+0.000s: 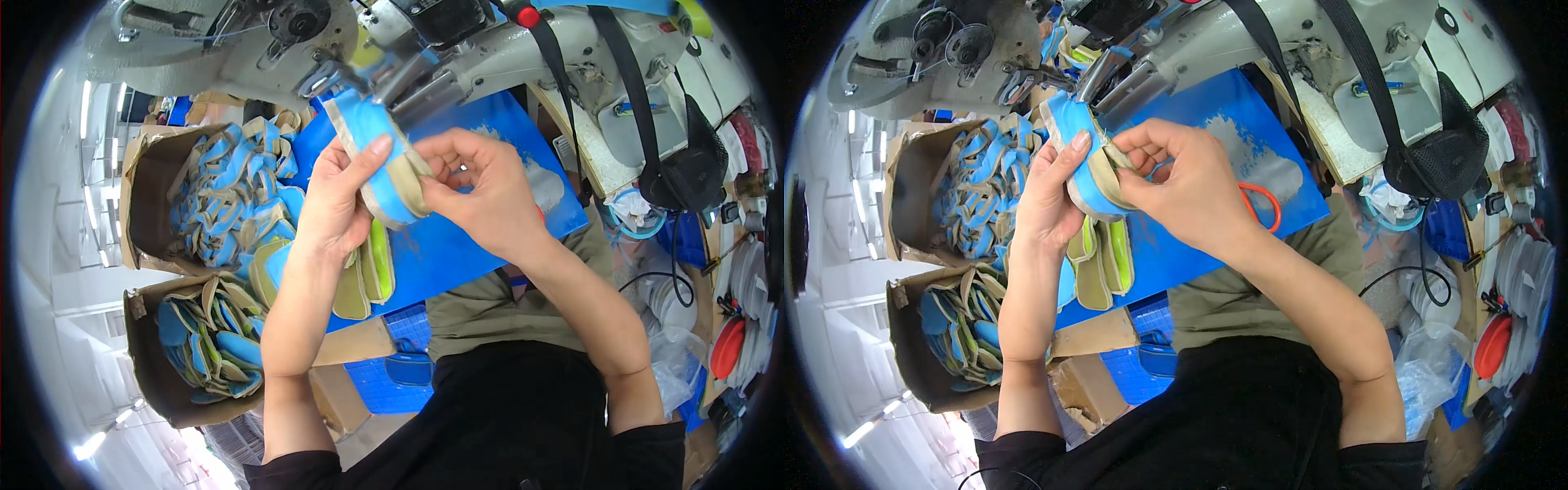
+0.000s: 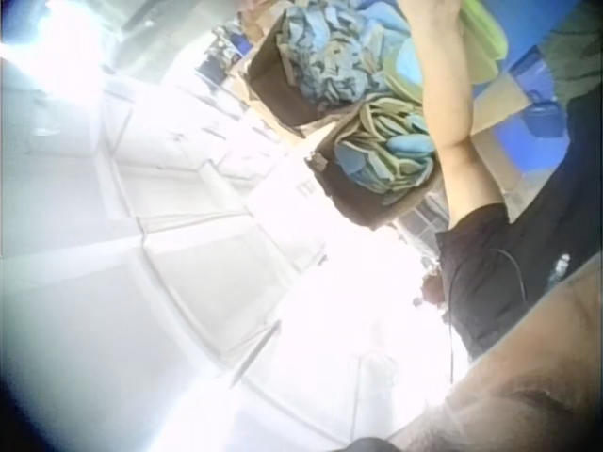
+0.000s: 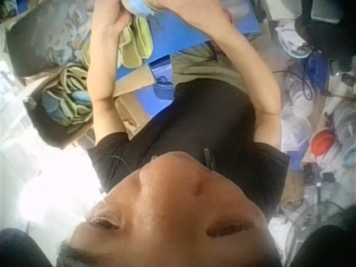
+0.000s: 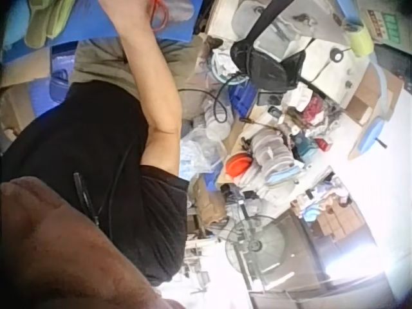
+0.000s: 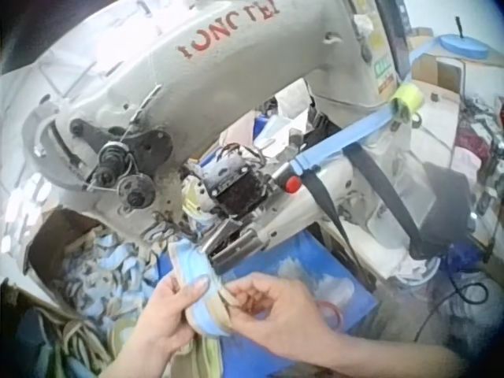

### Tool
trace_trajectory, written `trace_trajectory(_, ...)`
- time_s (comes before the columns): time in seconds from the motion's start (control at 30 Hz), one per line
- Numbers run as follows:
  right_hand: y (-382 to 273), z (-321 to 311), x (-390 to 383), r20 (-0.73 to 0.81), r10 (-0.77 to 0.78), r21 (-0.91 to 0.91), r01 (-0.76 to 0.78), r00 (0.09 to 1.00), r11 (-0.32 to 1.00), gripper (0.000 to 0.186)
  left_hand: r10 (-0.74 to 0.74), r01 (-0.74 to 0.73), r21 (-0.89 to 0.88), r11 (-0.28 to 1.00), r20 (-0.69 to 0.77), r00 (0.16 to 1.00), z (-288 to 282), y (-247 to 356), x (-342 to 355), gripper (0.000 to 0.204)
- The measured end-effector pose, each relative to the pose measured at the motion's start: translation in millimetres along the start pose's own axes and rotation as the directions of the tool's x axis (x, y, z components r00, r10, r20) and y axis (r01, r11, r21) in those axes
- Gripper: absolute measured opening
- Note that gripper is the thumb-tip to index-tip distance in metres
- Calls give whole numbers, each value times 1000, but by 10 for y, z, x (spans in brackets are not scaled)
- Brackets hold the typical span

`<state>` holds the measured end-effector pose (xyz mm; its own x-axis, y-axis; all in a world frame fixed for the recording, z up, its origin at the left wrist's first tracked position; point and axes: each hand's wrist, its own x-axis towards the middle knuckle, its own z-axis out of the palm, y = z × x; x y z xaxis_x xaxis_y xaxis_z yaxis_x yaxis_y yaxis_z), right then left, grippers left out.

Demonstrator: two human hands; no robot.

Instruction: The person inserts a blue foam insert into a green mesh mask pocket. They then use a sewing machine to stitch the edges of the mask. Finally, they use scissors to trim excess threads from the finished product.

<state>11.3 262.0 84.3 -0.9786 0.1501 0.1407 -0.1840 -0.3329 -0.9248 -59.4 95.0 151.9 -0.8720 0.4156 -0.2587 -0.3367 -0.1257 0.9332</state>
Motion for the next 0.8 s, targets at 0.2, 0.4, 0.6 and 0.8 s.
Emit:
trace_trajectory(0.2,17,2,-7,9,-16,-28,16,1000,999,23,-6,6,-57,998,-4,1000,14,-75,-25,28)
trace_trajectory(0.4,-14,10,2,54,66,181,-75,996,981,18,141,-141,3,990,-24,990,27,-176,-28,26)
trace_trajectory(0.6,-151,149,200,2,186,119,-185,983,976,22,365,-332,245,911,-103,925,110,-307,-94,27)
trace_trajectory(0.8,-87,84,208,27,317,204,-315,948,927,20,725,-574,556,601,-77,684,235,-593,-464,45)
